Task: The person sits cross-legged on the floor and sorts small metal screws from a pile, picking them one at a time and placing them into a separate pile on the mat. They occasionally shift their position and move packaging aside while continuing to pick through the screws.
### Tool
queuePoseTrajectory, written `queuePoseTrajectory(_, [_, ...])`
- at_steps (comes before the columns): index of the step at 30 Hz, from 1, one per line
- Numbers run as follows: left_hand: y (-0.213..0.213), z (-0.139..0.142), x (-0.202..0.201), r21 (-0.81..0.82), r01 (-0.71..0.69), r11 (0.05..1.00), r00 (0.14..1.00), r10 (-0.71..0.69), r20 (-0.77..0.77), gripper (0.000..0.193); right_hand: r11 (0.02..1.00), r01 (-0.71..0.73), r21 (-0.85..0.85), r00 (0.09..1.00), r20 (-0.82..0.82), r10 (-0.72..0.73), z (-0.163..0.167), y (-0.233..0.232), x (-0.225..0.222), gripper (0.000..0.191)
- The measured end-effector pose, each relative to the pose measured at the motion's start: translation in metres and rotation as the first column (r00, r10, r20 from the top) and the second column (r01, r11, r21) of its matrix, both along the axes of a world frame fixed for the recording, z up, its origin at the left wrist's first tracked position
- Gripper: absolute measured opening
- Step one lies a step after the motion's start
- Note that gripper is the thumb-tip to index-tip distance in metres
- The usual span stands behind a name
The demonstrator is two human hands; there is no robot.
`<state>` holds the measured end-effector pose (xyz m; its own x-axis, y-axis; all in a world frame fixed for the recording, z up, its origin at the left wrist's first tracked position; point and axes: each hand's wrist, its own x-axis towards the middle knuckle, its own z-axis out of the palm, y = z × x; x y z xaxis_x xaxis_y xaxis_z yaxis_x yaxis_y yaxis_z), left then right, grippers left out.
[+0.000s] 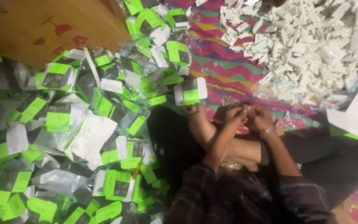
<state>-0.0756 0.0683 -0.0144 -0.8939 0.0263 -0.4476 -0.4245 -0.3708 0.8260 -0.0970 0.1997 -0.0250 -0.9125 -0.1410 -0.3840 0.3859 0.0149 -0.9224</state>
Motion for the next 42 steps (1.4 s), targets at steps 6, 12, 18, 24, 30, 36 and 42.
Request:
queuePoseTrajectory(6, [-0.005, 0.0, 0.002, 0.1, 0.053, 0.994, 0.997, -0.046, -0.063, 0.024, 0.981, 0.112, -0.157, 0.985, 0.149, -0.089, 0.006, -0.007, 0.001, 0.019])
queuePoseTrajectory(12, [0.003, -0.001, -0.002, 0.127, 0.042, 0.991, 0.997, -0.05, 0.064, 0.025, 0.954, 0.196, -0.228, 0.966, 0.211, -0.148, 0.017, 0.002, 0.0, 0.011])
queuePoseTrajectory(18, [0.002, -0.009, 0.007, -0.259, 0.019, 0.966, 0.976, -0.074, -0.205, 0.026, 0.988, 0.048, -0.145, 0.942, 0.337, 0.004, 0.014, -0.011, 0.009, 0.025])
queuePoseTrajectory(24, [0.007, 0.008, 0.012, -0.496, 0.169, 0.852, 0.973, -0.225, -0.055, 0.029, 0.984, 0.174, -0.024, 0.976, 0.139, -0.169, 0.002, -0.004, 0.002, 0.017])
queuePoseTrajectory(30, [-0.003, 0.0, 0.0, -0.631, 0.159, 0.759, 0.845, -0.435, -0.31, 0.036, 0.969, 0.224, -0.102, 0.974, 0.06, -0.219, 0.008, -0.012, 0.003, 0.025])
queuePoseTrajectory(36, [-0.014, -0.004, 0.0, -0.561, 0.417, 0.715, 0.81, -0.572, -0.128, 0.035, 0.958, 0.287, -0.02, 0.958, -0.012, -0.287, 0.021, -0.025, -0.006, 0.031])
queuePoseTrajectory(42, [-0.036, 0.006, -0.013, -0.694, 0.343, 0.633, 0.75, -0.63, -0.204, 0.03, 0.95, 0.269, 0.157, 0.962, -0.079, -0.26, 0.018, -0.045, -0.011, 0.037])
